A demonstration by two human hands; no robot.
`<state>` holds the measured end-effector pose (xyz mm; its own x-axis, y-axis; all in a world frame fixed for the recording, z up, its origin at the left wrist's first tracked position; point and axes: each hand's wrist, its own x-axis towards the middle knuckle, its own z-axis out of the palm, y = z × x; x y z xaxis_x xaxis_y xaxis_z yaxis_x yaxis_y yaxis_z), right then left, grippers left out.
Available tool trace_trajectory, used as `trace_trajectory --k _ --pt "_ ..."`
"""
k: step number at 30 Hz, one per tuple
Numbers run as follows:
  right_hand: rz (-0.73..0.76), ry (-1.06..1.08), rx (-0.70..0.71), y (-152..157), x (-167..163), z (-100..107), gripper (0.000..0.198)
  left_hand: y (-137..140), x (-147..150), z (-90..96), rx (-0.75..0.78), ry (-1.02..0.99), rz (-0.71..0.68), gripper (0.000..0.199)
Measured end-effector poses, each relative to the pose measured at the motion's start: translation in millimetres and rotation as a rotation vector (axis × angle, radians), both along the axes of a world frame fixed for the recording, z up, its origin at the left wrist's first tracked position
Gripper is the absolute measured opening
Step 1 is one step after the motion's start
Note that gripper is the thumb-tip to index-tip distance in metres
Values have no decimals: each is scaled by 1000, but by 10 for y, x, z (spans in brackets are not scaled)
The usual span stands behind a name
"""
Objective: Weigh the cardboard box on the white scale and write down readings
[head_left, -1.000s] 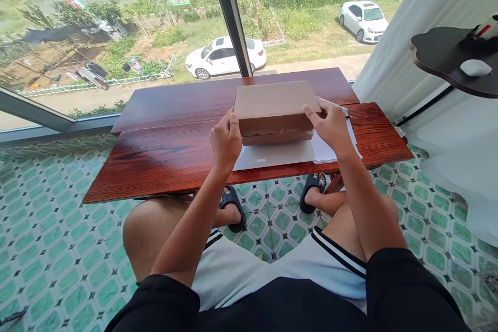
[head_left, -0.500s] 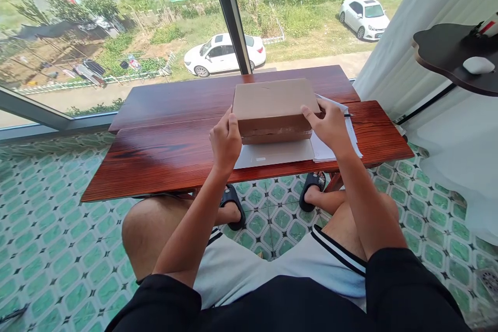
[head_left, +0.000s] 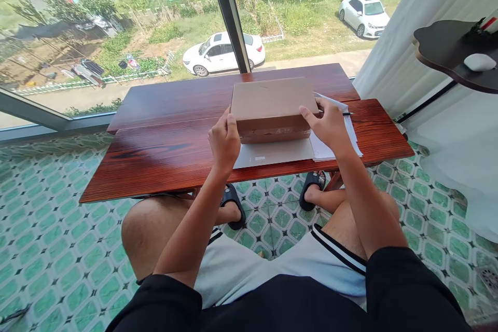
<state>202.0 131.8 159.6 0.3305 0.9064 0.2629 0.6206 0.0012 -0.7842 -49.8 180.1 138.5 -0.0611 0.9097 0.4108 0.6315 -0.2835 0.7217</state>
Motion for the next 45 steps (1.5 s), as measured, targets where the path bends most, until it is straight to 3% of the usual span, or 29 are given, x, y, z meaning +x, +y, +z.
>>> trace_trajectory --k 15,29,40,45 --pt "3 29 12 16 17 -44 45 30 -34 -117 -7 -56 -21 53" --pt "2 28 3 31 33 -37 46 3 -24 -75 -2 -22 -22 51" --pt "78 36 -47 38 101 11 50 22 -100 98 -37 46 -44 47" --pt "54 7 -83 29 124 13 68 31 -145 183 5 42 -23 43"
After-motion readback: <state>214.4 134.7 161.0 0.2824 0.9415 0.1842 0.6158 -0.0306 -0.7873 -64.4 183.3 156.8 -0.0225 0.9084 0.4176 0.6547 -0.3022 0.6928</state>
